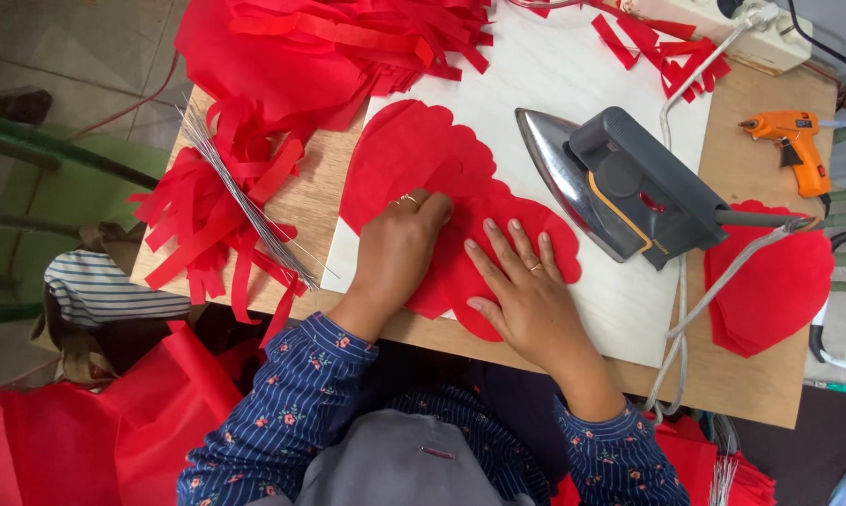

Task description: Iron red fabric petals and attach them to metal wires to create artificial flowers

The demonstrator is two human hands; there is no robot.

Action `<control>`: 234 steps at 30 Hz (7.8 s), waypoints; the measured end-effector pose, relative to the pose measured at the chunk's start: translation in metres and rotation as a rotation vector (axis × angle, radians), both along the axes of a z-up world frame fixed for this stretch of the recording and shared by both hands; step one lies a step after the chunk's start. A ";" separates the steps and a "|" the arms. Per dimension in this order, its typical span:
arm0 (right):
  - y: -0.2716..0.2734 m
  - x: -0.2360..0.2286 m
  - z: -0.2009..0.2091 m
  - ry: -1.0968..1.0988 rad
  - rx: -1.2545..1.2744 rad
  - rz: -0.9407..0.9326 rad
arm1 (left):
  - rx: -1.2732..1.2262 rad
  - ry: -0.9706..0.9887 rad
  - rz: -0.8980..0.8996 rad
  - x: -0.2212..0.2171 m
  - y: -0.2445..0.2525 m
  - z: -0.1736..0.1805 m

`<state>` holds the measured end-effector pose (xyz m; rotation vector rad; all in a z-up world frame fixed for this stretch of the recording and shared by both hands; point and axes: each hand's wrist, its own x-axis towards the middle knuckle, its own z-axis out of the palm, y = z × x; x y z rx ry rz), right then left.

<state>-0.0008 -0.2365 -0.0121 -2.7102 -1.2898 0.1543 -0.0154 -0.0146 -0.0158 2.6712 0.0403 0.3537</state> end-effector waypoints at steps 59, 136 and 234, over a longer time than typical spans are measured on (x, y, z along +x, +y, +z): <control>-0.008 0.100 0.098 -0.365 -0.172 -0.013 | 0.161 -0.252 0.102 -0.065 -0.040 -0.014; 0.009 0.073 0.116 -0.310 -0.110 -0.279 | 0.172 -0.062 0.071 -0.068 -0.051 -0.032; -0.059 0.055 0.087 -0.262 -0.225 -0.521 | 0.299 -0.044 0.146 -0.058 -0.043 -0.019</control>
